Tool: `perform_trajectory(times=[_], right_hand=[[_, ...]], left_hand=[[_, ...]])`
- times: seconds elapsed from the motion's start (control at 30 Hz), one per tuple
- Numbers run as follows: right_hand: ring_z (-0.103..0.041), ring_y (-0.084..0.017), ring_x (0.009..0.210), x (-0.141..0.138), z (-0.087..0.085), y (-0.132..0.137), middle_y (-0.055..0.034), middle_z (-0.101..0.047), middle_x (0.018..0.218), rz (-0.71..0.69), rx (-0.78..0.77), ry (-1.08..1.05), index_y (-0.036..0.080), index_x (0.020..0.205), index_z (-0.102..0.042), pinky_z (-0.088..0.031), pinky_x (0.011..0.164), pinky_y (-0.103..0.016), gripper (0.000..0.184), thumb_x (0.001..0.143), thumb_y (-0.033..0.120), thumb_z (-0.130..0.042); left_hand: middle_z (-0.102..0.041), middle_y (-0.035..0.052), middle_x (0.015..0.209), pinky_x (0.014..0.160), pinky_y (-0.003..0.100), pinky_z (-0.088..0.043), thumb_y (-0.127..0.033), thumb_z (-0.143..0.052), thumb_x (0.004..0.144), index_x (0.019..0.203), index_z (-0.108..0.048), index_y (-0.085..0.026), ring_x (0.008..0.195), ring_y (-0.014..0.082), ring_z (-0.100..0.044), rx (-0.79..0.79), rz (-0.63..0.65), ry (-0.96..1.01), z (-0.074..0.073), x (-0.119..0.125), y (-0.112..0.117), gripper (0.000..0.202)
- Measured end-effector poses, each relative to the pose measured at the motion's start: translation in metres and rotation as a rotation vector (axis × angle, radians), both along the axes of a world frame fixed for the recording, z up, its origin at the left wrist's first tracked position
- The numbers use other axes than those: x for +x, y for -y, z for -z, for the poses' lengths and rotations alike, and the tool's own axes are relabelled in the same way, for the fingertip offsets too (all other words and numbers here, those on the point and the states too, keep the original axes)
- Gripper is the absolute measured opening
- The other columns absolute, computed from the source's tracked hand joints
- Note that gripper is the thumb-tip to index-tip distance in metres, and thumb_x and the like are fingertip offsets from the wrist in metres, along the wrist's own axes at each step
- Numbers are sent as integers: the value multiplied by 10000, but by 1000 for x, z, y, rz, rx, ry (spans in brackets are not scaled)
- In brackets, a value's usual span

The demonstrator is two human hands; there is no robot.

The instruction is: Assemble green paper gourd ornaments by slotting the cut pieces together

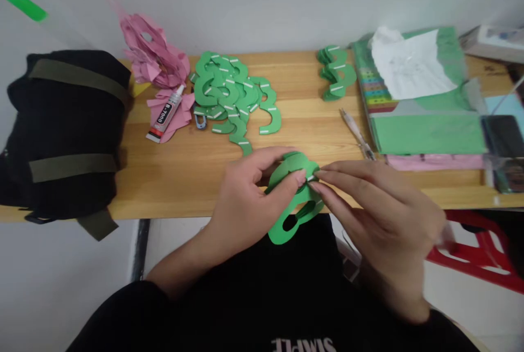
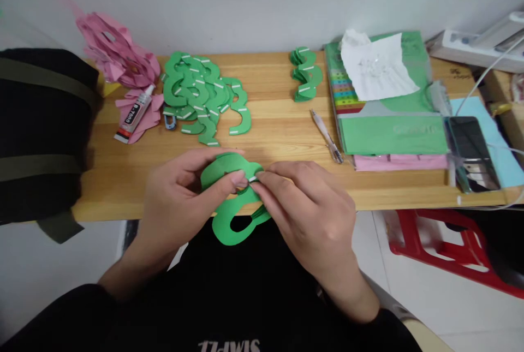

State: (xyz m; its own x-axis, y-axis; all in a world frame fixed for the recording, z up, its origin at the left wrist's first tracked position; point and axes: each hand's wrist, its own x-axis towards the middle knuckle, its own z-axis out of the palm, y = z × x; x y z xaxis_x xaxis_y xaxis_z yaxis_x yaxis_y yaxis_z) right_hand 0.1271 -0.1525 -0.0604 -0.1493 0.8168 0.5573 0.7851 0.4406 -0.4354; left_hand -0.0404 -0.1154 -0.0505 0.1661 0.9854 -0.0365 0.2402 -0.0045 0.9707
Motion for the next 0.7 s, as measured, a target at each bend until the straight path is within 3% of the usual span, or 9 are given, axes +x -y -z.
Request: perform_trajectory(times=[0.17, 0.7], right_hand=[[-679, -149, 747, 1, -1, -1, -19, -731, 870, -7, 9, 51, 200, 928, -665, -565, 687, -287, 181, 789, 97, -716], [-658, -152, 750, 7, -3, -2, -45, -723, 859, -68, 16, 145, 143, 913, -683, -532, 670, -287, 200, 739, 92, -767]], left_hand=[[-747, -6, 945, 766, 276, -587, -152, -692, 781, 964, -703, -229, 826, 164, -705, 167, 36, -143, 2, -2, 1, 199], [-742, -26, 881, 741, 259, -583, -124, -655, 801, 947, -683, -230, 767, 143, -690, 190, 75, -168, 0, 0, 2, 183]])
